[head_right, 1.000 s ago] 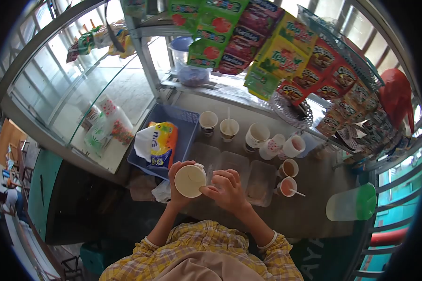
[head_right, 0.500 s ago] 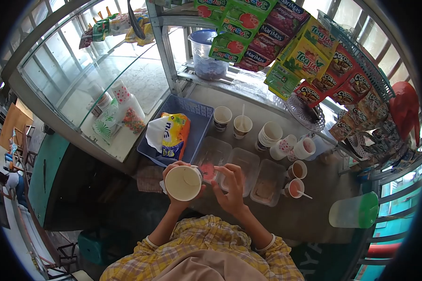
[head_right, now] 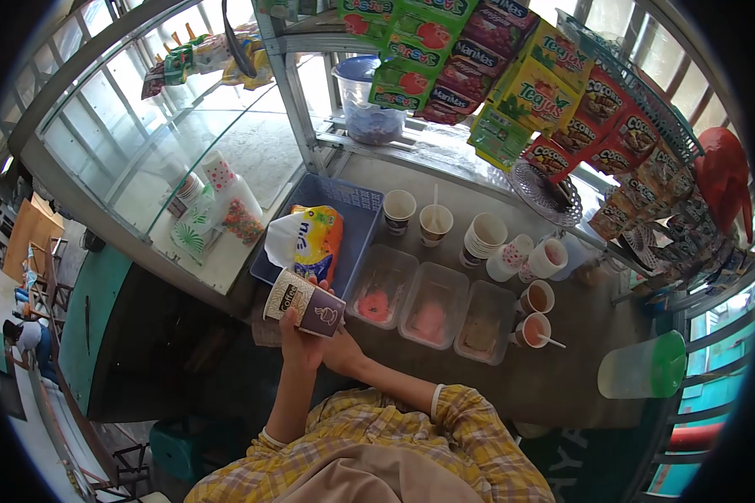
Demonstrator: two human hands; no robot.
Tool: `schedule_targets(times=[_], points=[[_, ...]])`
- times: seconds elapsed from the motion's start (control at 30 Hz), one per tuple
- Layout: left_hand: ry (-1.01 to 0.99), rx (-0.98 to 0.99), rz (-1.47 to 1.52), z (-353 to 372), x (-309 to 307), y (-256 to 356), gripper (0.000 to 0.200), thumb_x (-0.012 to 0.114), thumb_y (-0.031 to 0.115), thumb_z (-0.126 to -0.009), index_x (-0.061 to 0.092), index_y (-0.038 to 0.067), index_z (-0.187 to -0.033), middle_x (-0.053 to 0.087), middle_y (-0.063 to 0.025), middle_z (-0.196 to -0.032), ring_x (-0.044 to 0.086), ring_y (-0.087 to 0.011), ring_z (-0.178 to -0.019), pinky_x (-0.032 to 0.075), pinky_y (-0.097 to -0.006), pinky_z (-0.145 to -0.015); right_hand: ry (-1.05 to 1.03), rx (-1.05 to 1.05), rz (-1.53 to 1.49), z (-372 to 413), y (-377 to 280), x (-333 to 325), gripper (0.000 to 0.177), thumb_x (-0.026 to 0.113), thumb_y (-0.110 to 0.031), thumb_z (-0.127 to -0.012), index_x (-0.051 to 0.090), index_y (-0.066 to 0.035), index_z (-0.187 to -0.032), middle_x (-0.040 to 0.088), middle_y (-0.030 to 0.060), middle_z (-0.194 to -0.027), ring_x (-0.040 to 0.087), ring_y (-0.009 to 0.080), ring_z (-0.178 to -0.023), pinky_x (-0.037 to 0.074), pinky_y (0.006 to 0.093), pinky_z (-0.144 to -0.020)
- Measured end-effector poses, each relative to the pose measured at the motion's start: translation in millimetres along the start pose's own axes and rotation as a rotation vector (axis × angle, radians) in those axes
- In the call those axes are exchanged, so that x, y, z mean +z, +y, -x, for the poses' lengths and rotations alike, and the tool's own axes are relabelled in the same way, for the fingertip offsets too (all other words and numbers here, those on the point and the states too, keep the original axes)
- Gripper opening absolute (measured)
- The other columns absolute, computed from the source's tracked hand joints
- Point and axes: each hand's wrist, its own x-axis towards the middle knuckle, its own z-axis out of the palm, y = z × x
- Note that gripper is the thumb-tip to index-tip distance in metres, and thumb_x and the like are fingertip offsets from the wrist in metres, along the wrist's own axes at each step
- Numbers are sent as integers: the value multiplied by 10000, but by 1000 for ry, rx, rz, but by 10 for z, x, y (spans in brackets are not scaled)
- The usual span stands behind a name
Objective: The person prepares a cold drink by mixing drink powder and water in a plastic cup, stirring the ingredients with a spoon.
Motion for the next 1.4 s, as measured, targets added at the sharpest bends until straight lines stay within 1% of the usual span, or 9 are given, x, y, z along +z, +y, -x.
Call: schedule_targets(times=[0.13,0.33,0.43,0.57,0.8,0.9,1.2,1.3,1.4], points=[[73,10,52,65,-49,92,683,640,333,-843,349,17,-1373,481,-115,-1309,458,-263,-1249,401,-425,-1046,-109,97,-66,44,-27,-166,248,575,-60,-776,662,-45,-1007,616,127,-1080,594,335,-987,500,433,-817],[115,33,144,64,-172,184,659,645,329,-854,356,29,-1363,480,-101,-1308,457,-248,-1248,402,-424,-1046,227,409,-221,-57,-554,-857,241,568,70,-782,646,-17,-993,611,105,-982,621,264,-847,494,318,-695],[142,44,161,76,-149,216,658,650,330,-852,358,29,-1360,481,-98,-1308,454,-240,-1250,391,-422,-1057,466,341,-231,-235,-728,-1091,335,547,108,-752,623,-20,-1052,594,111,-945,609,233,-834,478,307,-664],[141,46,175,72,-58,206,641,647,323,-853,371,31,-1352,484,-97,-1307,445,-239,-1256,372,-422,-1072,522,224,-263,-366,-780,-1198,358,482,100,-783,574,-2,-1114,522,160,-1119,545,242,-1002,459,319,-815],[211,31,-48,150,-49,-4,675,531,465,-859,387,20,-1346,521,-133,-1251,539,-268,-1144,445,-391,-973,391,52,-342,-585,-1050,-1057,441,585,-29,-820,493,-1,-1250,352,234,-1401,374,392,-1302,327,428,-1050],[328,138,-256,213,125,-75,673,518,476,-853,391,29,-1340,519,-134,-1243,539,-262,-1137,448,-385,-965,490,69,-378,-551,-1032,-950,474,583,-28,-822,458,-1,-1279,363,231,-1389,380,386,-1293,326,426,-1050],[267,122,-93,125,-33,-135,715,592,450,-807,375,34,-1346,503,-126,-1238,524,-259,-1145,455,-393,-949,353,-7,-648,-598,-871,-1236,461,477,-377,-918,497,-8,-1193,425,219,-1313,442,304,-1210,345,388,-1002],[95,157,-76,167,195,-29,690,673,248,-799,341,32,-1364,479,-128,-1258,502,-247,-1170,451,-382,-969,406,156,-1077,-448,-733,-1115,468,434,-419,-930,502,-20,-1166,440,178,-1271,428,247,-1196,330,355,-1005],[121,264,-287,179,94,-174,753,699,300,-771,325,43,-1372,459,-105,-1279,486,-249,-1186,433,-386,-984,451,417,-1028,-511,-835,-1211,461,416,-433,-934,504,-32,-1143,443,144,-1240,415,214,-1193,325,330,-1004]])
